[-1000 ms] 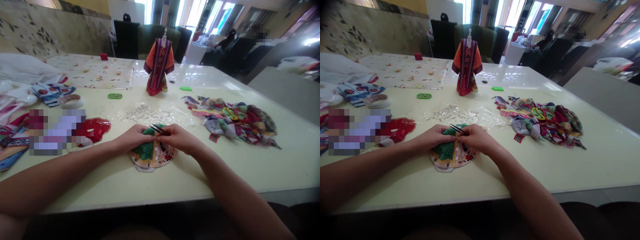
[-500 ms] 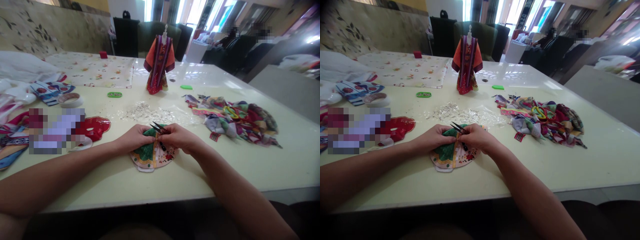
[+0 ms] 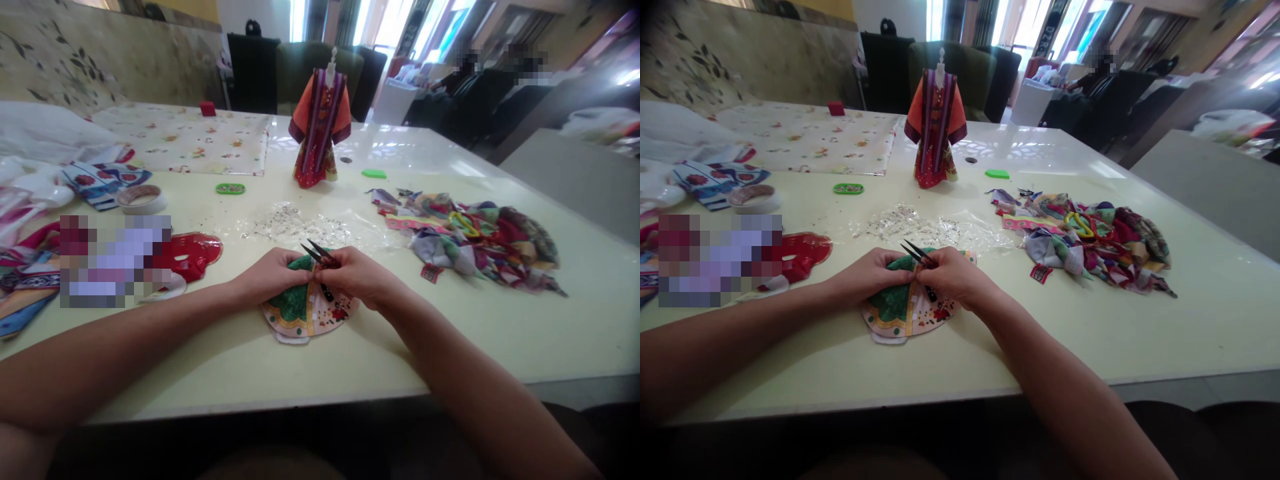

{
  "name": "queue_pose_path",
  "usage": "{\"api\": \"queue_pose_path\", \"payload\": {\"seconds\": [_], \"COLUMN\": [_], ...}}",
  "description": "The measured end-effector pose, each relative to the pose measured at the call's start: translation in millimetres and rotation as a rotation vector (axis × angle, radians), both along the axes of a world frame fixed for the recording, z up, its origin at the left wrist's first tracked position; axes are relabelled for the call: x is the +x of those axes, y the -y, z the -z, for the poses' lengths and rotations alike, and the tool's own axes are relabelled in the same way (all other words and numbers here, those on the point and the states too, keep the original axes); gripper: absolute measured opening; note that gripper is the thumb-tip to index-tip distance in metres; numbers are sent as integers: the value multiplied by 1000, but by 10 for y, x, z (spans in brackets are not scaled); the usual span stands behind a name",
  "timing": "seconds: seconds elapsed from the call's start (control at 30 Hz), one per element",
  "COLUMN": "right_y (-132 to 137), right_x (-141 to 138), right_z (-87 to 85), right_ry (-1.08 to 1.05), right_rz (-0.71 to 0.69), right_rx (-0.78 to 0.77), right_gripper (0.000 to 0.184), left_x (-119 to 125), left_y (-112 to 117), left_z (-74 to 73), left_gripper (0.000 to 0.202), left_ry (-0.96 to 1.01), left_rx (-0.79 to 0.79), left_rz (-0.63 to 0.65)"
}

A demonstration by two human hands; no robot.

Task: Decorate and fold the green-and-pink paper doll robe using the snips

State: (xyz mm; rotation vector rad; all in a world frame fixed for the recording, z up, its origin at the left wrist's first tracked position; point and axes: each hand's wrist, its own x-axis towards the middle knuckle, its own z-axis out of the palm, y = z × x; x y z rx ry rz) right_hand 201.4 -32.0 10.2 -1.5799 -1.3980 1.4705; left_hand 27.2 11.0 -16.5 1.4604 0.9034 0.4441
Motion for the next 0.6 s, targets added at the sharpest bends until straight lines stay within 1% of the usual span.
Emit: {"api": "queue_pose_path", "payload": {"seconds": [0.2,0.43,0.6], "right_y": [6,8,3], "right_x": [-45,-38,-17], "right_z": [69,27,-1], "right_ry": [6,-16,-8], "right_rz": [62,46,33], "right_rx": [68,8,-15], "right_gripper": [2,2,5], "left_x": [11,8,9], "left_y": [19,7,0], "left_z": [15,-9,-9], "left_gripper": [16,17,18], "left_ry": [6,-35,1], "left_rx": [1,-18,-37], "left_rz": [-26,-19,-5]}}
